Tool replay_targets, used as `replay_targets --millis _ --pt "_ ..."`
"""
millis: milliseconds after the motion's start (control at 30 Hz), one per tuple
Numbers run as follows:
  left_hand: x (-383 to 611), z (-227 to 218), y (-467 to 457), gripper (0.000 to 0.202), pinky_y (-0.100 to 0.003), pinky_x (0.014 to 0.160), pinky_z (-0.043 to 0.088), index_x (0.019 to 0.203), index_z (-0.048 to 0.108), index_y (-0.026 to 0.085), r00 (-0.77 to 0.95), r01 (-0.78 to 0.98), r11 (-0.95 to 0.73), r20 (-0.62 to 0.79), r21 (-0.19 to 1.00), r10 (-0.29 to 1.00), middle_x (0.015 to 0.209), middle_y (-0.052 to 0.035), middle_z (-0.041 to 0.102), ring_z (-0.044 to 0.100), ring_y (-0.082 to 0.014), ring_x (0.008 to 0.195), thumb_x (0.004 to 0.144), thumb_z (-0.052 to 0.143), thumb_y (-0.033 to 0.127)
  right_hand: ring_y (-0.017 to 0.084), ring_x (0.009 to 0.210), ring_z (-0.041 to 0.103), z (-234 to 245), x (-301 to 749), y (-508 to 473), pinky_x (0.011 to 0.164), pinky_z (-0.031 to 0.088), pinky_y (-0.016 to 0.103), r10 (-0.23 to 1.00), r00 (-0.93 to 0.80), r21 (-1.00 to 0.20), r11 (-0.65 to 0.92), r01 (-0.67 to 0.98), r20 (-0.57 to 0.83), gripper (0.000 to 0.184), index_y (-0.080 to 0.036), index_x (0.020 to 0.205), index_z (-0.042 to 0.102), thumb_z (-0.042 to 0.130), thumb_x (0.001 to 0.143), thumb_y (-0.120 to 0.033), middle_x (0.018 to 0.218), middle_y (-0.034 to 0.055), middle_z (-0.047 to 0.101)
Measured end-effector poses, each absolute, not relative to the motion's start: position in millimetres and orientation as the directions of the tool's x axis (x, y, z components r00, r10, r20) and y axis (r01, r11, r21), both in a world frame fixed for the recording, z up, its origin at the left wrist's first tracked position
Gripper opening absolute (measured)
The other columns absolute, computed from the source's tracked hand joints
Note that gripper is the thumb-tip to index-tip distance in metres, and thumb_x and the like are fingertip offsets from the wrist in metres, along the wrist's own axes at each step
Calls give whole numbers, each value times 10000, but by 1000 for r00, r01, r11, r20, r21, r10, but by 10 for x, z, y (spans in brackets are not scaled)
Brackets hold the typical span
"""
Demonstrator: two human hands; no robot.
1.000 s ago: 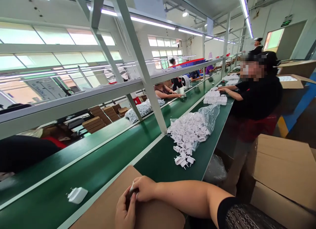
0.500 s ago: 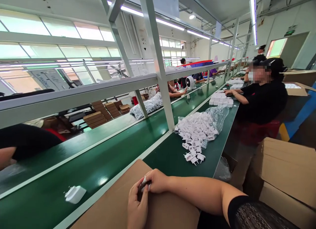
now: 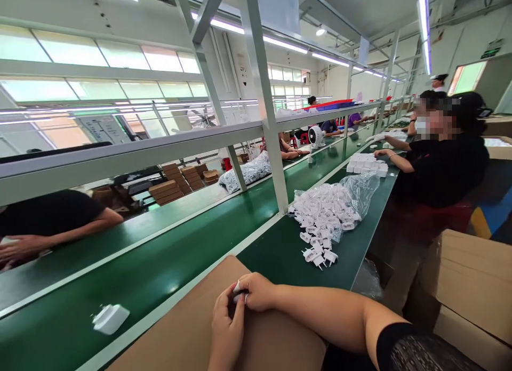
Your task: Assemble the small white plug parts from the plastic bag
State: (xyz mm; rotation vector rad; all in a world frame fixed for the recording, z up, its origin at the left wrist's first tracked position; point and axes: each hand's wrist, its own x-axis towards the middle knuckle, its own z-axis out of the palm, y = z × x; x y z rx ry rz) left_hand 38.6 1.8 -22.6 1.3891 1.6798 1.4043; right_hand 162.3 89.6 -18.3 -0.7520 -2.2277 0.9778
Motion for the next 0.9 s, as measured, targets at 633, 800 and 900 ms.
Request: replay_targets --millis 633,800,900 --pt "483 -234 59 438 -486 1093 448 1260 575 177 -294 498 -273 457 823 840 1273 -135 623 581 -266 1200 825 560 119 194 889 645 -47 1683 919 845 491 310 610 -708 -801 589 106 356 306 -167 917 696 459 814 -2 930 66 707" --pt "497 -173 48 432 -425 1017 494 1198 596 167 -278 415 -262 396 871 875 1180 -115 672 629 -237 1099 783 547 59 189 848 631 58 1762 857 794 481 298 537 -761 -778 624 67 365 243 -180 842 672 457 866 -69 900 61 699" --pt "509 -126 36 376 -349 912 517 1110 622 177 -287 326 -233 331 916 899 1074 -71 705 652 -204 987 760 564 55 183 833 626 130 1802 828 782 475 298 469 -807 -781 624 15 359 233 -180 840 668 452 882 -101 926 60 709"
